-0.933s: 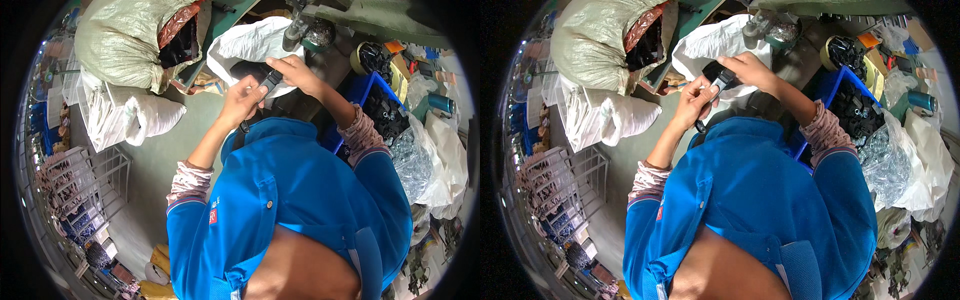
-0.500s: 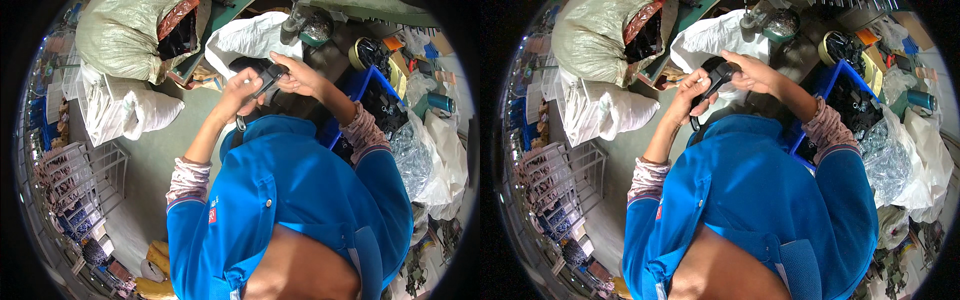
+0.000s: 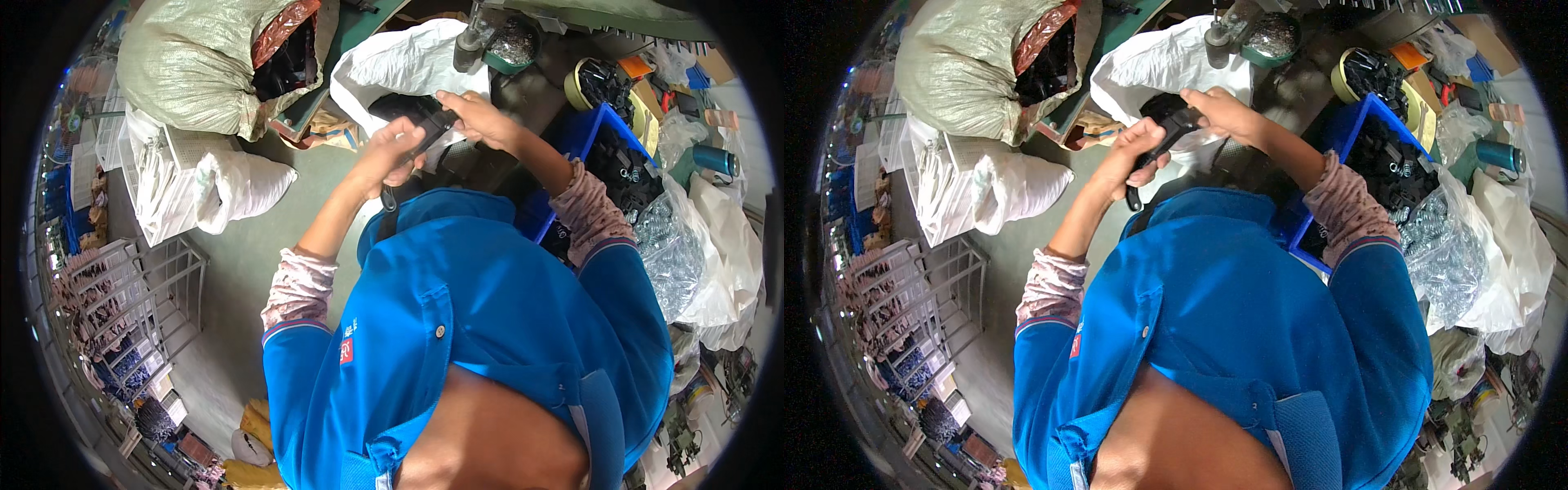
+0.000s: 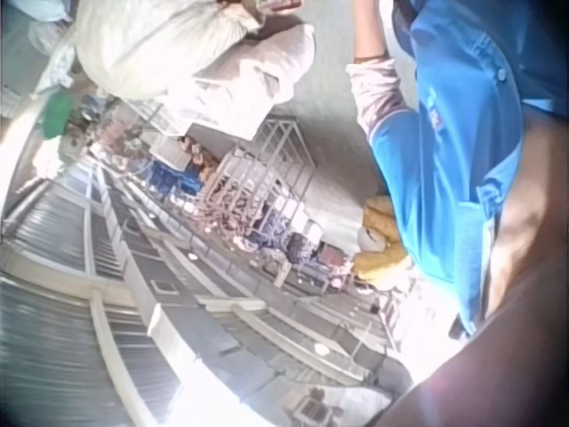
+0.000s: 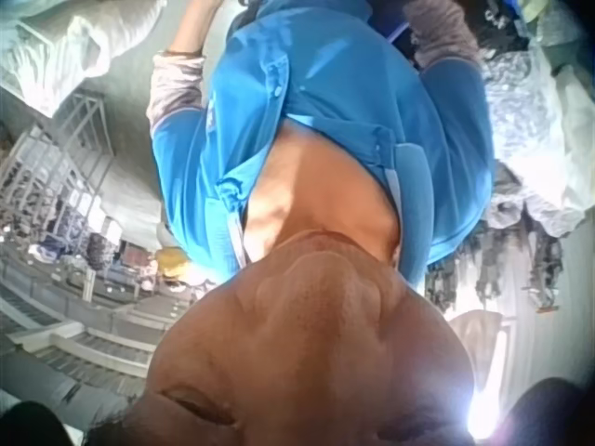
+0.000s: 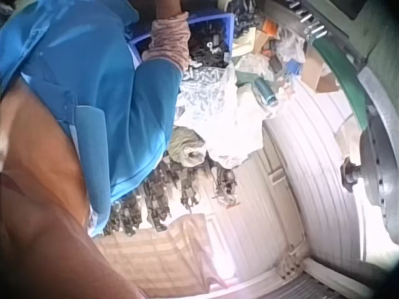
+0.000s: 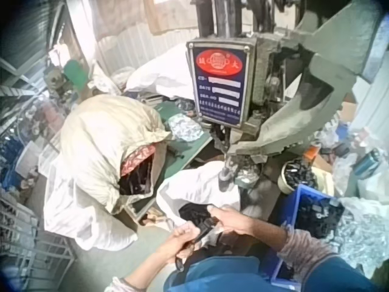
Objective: The person repeatedly picks small black plastic components from a blue bin, inserts a metal pin into each, and presses the assembly into a machine to secure the pin. The finished parts are placed into a white sack. The process is repeated continuously.
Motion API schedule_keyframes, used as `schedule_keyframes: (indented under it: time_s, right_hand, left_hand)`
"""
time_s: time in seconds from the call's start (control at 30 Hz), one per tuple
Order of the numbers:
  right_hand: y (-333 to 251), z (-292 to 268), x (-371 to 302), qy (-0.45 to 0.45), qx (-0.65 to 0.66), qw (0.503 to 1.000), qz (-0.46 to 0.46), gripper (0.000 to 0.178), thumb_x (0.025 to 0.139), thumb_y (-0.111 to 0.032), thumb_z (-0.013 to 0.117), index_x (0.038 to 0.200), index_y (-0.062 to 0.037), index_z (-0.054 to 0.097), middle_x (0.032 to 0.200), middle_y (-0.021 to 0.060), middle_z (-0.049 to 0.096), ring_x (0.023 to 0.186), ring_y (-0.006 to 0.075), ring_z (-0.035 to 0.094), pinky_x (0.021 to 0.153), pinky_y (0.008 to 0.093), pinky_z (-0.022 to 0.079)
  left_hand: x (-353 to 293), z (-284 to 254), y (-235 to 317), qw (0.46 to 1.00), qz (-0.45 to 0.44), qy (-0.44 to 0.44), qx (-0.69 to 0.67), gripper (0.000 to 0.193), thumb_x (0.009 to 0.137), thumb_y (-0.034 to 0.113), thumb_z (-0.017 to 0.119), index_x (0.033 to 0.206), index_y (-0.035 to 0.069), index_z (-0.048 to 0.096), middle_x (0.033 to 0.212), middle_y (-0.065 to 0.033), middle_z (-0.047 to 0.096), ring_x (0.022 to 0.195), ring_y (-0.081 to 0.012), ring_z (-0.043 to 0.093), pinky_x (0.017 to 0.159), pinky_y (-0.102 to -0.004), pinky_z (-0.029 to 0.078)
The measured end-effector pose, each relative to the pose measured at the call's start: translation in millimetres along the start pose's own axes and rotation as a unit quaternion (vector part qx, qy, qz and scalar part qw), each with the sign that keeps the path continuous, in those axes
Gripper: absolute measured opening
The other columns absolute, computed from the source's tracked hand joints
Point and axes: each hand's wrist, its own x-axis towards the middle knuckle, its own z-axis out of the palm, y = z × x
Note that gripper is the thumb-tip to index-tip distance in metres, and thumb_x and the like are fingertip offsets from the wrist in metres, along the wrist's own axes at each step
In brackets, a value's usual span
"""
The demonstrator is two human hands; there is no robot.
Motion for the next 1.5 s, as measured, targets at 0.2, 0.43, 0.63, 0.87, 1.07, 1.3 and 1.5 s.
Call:
schedule_keyframes:
  time_s: [0.2, 0.43, 0.63, 0.87, 1.07, 1.3, 1.5]
  right_hand:
    - [-14, 22, -21, -0.108, 0.200, 0.970, 0.083, 0.055, 0.092, -0.050, 0.045, 0.052, -0.0153, 0.033, 0.040, -0.0060, 0.026, 0.030, 0.0049, 0.022, 0.032, 0.0211, 0.017]
    - [-27, 30, -19, -0.018, 0.109, 0.989, 0.098, 0.056, 0.091, -0.052, 0.047, 0.050, -0.0169, 0.031, 0.039, -0.0062, 0.024, 0.030, 0.0058, 0.021, 0.033, 0.0216, 0.015]
    - [-15, 22, -7, -0.029, 0.122, 0.983, 0.137, 0.059, 0.089, -0.055, 0.050, 0.047, -0.0185, 0.029, 0.040, -0.0069, 0.023, 0.030, 0.0057, 0.019, 0.032, 0.0217, 0.012]
    - [-12, 17, -2, -0.011, 0.113, 0.985, 0.127, 0.056, 0.081, -0.051, 0.065, 0.051, -0.0200, 0.030, 0.042, -0.0080, 0.026, 0.031, 0.0042, 0.021, 0.031, 0.0214, 0.015]
    - [-12, 6, -1, -0.012, 0.022, 0.998, 0.063, 0.047, 0.083, -0.043, 0.067, 0.056, -0.0182, 0.037, 0.043, -0.0086, 0.030, 0.033, 0.0031, 0.023, 0.032, 0.0217, 0.015]
    - [-12, 2, -2, -0.029, 0.005, 0.999, 0.013, 0.037, 0.088, -0.036, 0.063, 0.062, -0.0139, 0.049, 0.045, -0.0087, 0.032, 0.034, 0.0028, 0.025, 0.032, 0.0213, 0.018]
    - [-10, 0, 0, -0.026, -0.005, 0.999, -0.024, 0.030, 0.090, -0.031, 0.061, 0.072, -0.0079, 0.060, 0.049, -0.0074, 0.037, 0.039, 0.0020, 0.030, 0.035, 0.0204, 0.020]
  left_hand:
    - [-12, -1, 5, 0.972, -0.002, -0.063, -0.225, 0.021, 0.097, 0.029, 0.048, 0.104, 0.010, 0.049, 0.071, -0.0166, 0.052, 0.032, -0.0062, 0.035, 0.027, -0.0162, 0.024]
    - [0, -24, -7, 0.874, -0.102, -0.159, -0.449, 0.040, 0.099, 0.037, 0.039, 0.108, -0.001, 0.047, 0.070, -0.0137, 0.049, 0.033, -0.0075, 0.037, 0.026, -0.0164, 0.029]
    - [8, -32, -16, 0.858, -0.153, -0.129, -0.473, 0.039, 0.098, 0.036, 0.042, 0.104, -0.002, 0.051, 0.069, -0.0101, 0.046, 0.035, -0.0066, 0.035, 0.027, -0.0168, 0.030]
    - [12, -35, -19, 0.883, -0.145, -0.122, -0.429, 0.033, 0.097, 0.034, 0.045, 0.105, 0.003, 0.053, 0.069, -0.0112, 0.049, 0.033, -0.0058, 0.034, 0.026, -0.0155, 0.027]
    - [6, -23, -12, 0.941, -0.129, -0.064, -0.306, 0.025, 0.096, 0.032, 0.050, 0.105, 0.009, 0.052, 0.069, -0.0122, 0.052, 0.032, -0.0054, 0.033, 0.026, -0.0153, 0.025]
    - [5, -13, -5, 0.976, -0.069, -0.042, -0.205, 0.019, 0.093, 0.031, 0.055, 0.101, 0.014, 0.052, 0.068, -0.0125, 0.054, 0.032, -0.0070, 0.036, 0.027, -0.0165, 0.025]
    - [4, -9, -2, 0.995, -0.007, -0.022, -0.101, 0.016, 0.094, 0.029, 0.054, 0.090, 0.014, 0.051, 0.063, -0.0096, 0.056, 0.032, -0.0056, 0.035, 0.028, -0.0184, 0.022]
